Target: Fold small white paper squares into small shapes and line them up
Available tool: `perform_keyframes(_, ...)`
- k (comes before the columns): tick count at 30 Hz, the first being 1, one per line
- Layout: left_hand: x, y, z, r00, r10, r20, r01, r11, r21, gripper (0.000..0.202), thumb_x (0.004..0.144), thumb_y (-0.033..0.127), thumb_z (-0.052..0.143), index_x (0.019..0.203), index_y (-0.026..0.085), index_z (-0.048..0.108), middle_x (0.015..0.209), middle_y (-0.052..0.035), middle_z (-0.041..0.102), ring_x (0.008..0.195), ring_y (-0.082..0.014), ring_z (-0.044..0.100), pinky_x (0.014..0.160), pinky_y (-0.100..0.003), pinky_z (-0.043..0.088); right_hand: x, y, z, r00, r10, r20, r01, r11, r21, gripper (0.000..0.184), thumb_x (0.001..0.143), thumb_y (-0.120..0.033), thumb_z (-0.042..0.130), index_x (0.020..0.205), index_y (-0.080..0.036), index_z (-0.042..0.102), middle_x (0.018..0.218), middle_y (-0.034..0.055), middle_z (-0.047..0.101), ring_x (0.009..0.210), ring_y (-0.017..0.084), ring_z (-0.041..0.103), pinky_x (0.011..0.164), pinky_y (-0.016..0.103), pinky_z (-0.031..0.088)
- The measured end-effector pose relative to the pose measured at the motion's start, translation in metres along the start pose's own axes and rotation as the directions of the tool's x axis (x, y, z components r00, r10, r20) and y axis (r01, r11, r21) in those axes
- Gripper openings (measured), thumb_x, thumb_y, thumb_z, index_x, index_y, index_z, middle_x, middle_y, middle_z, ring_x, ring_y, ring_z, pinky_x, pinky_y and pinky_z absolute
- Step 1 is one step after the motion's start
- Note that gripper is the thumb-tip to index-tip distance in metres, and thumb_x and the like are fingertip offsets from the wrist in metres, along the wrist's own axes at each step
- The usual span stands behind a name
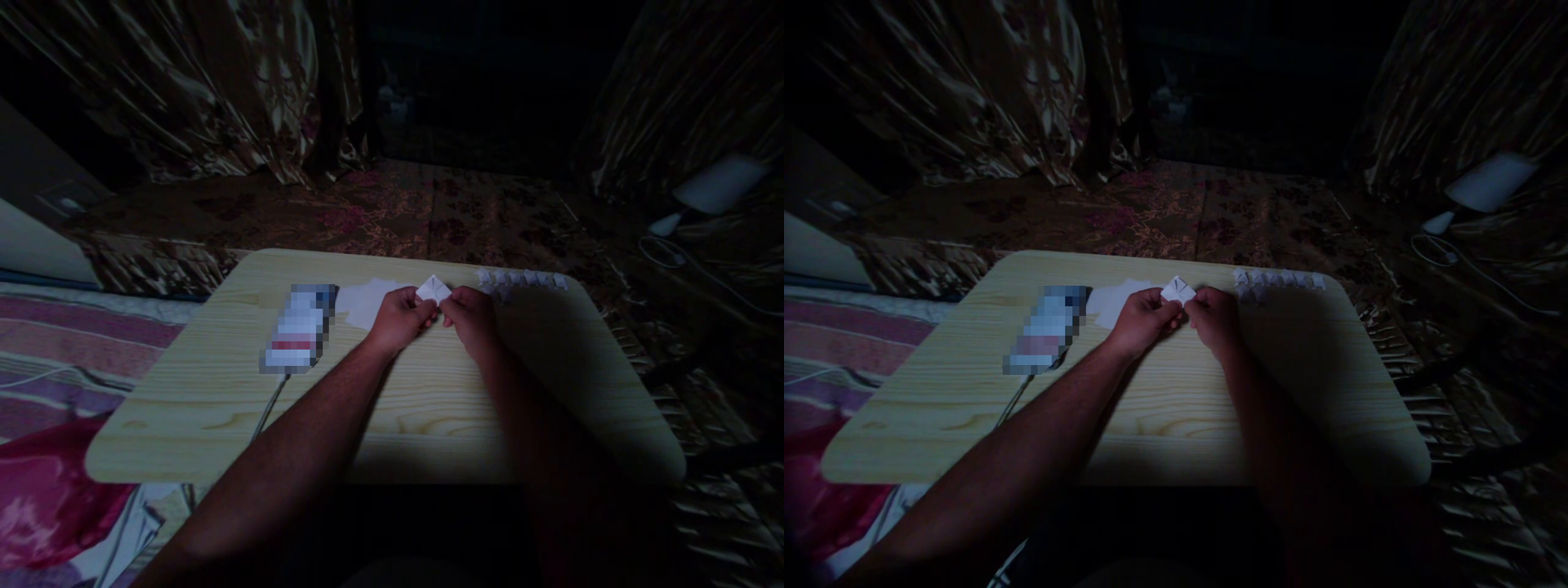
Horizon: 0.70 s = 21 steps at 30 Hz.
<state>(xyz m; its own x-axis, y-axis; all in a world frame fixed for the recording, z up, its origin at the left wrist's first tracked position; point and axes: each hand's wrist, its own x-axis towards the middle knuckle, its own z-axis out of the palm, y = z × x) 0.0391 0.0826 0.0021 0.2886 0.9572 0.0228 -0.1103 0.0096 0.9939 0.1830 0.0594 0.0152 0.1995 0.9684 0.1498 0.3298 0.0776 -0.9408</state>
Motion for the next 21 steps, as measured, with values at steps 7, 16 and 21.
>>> perform_keyframes(7,0.000,0.002,-0.001,1.000,0.007,0.008,-0.007,1.000,-0.007,0.022,0.067,0.027,0.074,0.065,0.015,0.056,0.054,-0.0001,0.059,0.043,-0.0075,0.046,0.043,-0.021,0.031,-0.001,0.002,0.001,1.000,0.011,-0.001,-0.011,0.998,0.068,0.016,0.069,-0.029,0.058,0.057,-0.019,0.057,0.046,-0.0035,0.055,0.045,0.011,0.048,0.049,0.022,0.035)
perform_keyframes(16,0.003,-0.003,-0.003,1.000,0.004,0.030,-0.004,1.000,0.020,0.023,0.066,0.027,0.074,0.064,0.016,0.055,0.050,0.0016,0.055,0.041,-0.0065,0.043,0.042,-0.021,0.029,0.002,0.011,0.004,0.999,0.026,0.026,-0.028,0.995,0.093,0.013,0.068,-0.028,0.057,0.058,-0.019,0.056,0.047,-0.0042,0.055,0.045,0.011,0.048,0.048,0.022,0.035)
perform_keyframes(21,0.005,-0.006,-0.003,0.999,-0.004,0.052,0.002,1.000,0.029,0.023,0.068,0.029,0.073,0.064,0.016,0.054,0.050,0.0022,0.054,0.040,-0.0061,0.041,0.041,-0.020,0.027,0.003,0.013,0.005,0.998,0.013,0.054,-0.022,0.985,0.171,0.009,0.066,-0.026,0.056,0.063,-0.018,0.059,0.047,-0.0050,0.054,0.045,0.010,0.047,0.048,0.022,0.035)
